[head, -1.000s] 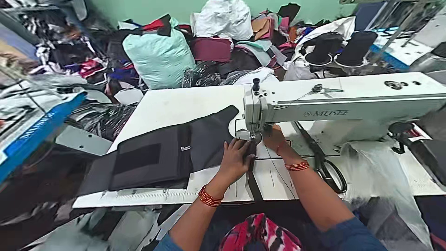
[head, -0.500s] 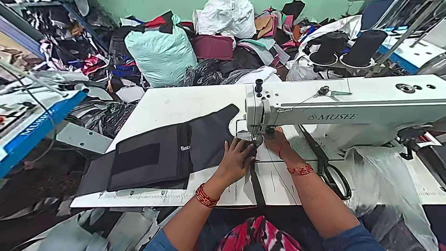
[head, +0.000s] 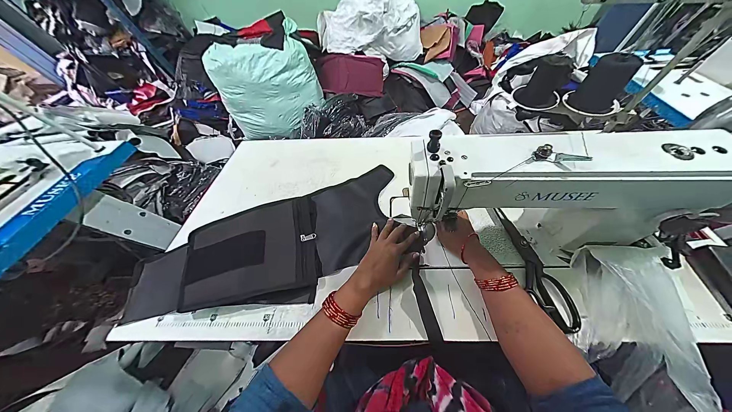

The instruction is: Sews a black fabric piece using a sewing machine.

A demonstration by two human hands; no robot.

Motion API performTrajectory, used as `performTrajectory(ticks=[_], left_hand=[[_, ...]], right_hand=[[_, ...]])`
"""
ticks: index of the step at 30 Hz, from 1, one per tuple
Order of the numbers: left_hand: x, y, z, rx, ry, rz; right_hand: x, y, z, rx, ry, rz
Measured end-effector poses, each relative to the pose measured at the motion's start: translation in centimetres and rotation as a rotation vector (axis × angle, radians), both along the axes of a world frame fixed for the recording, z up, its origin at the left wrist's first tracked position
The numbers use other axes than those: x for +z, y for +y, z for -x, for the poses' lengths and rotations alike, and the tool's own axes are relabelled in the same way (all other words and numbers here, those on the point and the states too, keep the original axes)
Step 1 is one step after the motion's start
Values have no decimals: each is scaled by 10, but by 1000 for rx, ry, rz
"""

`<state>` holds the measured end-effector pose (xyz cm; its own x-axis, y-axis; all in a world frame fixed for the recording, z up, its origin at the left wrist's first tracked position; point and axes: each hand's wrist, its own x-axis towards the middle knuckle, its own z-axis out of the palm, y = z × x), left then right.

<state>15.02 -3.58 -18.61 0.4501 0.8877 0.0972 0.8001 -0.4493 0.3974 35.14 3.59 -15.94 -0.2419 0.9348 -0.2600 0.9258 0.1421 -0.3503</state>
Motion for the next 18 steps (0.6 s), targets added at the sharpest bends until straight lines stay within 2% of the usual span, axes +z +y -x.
performTrajectory(ticks=[18], left_hand=[[2,0,-7,62,-32,52]], right_hand=[[-3,-2,0,-27,-20,2]])
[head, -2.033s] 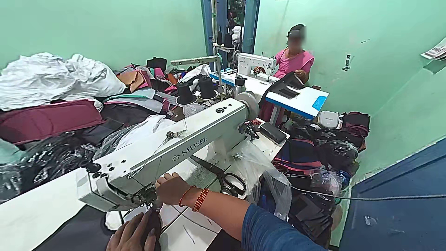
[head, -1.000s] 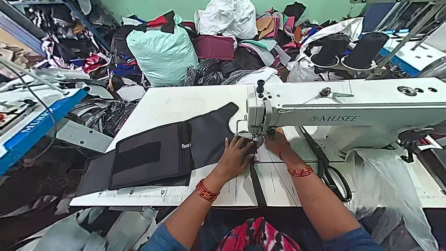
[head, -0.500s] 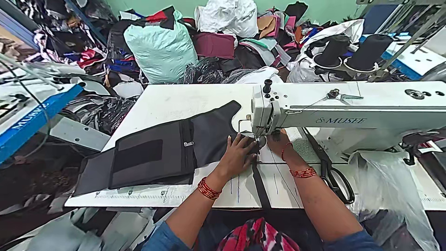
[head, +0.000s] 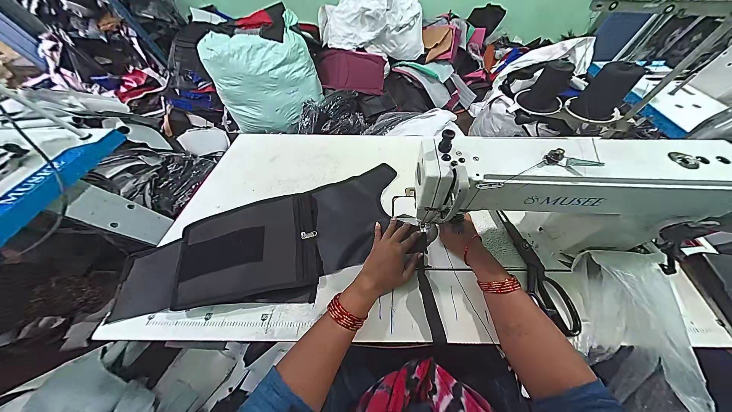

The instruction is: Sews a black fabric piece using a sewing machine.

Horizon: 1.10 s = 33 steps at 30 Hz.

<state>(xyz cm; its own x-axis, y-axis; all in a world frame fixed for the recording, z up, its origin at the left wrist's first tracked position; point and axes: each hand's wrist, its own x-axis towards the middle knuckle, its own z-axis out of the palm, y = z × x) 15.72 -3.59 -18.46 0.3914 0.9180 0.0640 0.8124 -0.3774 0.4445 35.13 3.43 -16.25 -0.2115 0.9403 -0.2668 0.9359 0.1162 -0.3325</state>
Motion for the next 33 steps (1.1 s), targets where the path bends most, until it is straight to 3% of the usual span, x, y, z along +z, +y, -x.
performTrajectory(ticks=[33], left_hand=[[5,-2,-16,89,59,49]], right_hand=[[-5,5,5,-37,-39,-52]])
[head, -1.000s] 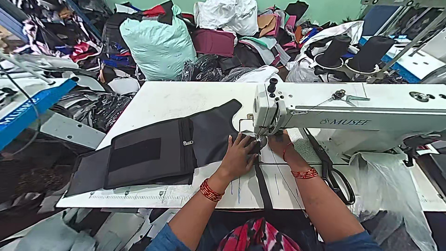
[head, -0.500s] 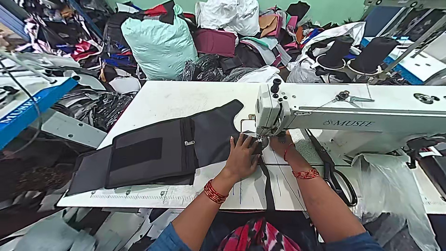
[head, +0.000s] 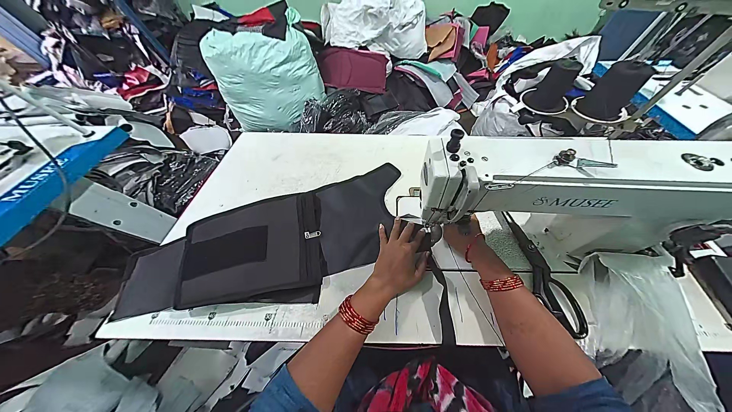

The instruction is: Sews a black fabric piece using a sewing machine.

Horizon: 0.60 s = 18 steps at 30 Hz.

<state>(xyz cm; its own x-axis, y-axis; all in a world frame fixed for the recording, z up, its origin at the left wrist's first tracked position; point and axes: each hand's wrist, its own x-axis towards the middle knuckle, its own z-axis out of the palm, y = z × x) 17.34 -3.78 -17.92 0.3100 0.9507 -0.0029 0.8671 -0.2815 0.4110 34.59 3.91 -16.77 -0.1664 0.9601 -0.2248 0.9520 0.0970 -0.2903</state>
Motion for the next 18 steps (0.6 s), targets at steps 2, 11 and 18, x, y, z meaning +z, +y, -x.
performTrajectory(ticks=[2,11,18], left_hand=[[-1,0,-1,9,8,-15],[3,0,-4,32,35,38],[11,3,-10,67,76,88]], right_hand=[[1,1,1,-10,8,5],[9,4,4,28,-70,55],[6,18,7,8,-126,259]])
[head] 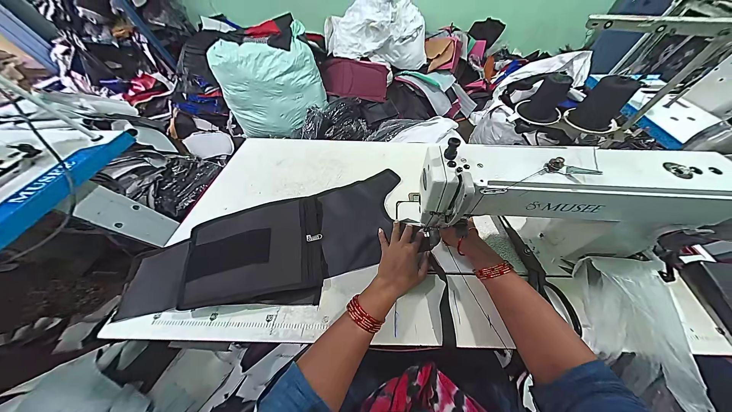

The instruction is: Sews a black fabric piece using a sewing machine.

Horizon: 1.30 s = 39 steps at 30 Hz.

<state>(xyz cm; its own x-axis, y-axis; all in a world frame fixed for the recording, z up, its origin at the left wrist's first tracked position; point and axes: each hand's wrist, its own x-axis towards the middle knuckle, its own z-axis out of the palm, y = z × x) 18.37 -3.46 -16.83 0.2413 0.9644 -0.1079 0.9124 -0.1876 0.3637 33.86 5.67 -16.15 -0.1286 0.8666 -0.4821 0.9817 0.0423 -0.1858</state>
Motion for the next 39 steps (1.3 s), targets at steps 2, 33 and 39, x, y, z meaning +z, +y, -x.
performTrajectory(ticks=[2,33,39], left_hand=[[1,0,-1,3,3,5],[-17,-1,11,3,-414,-203],[-8,-2,16,-46,-354,-68]], right_hand=[[1,1,1,-26,10,18],[20,-92,3,-289,612,-145],[29,-97,27,-301,412,-108]])
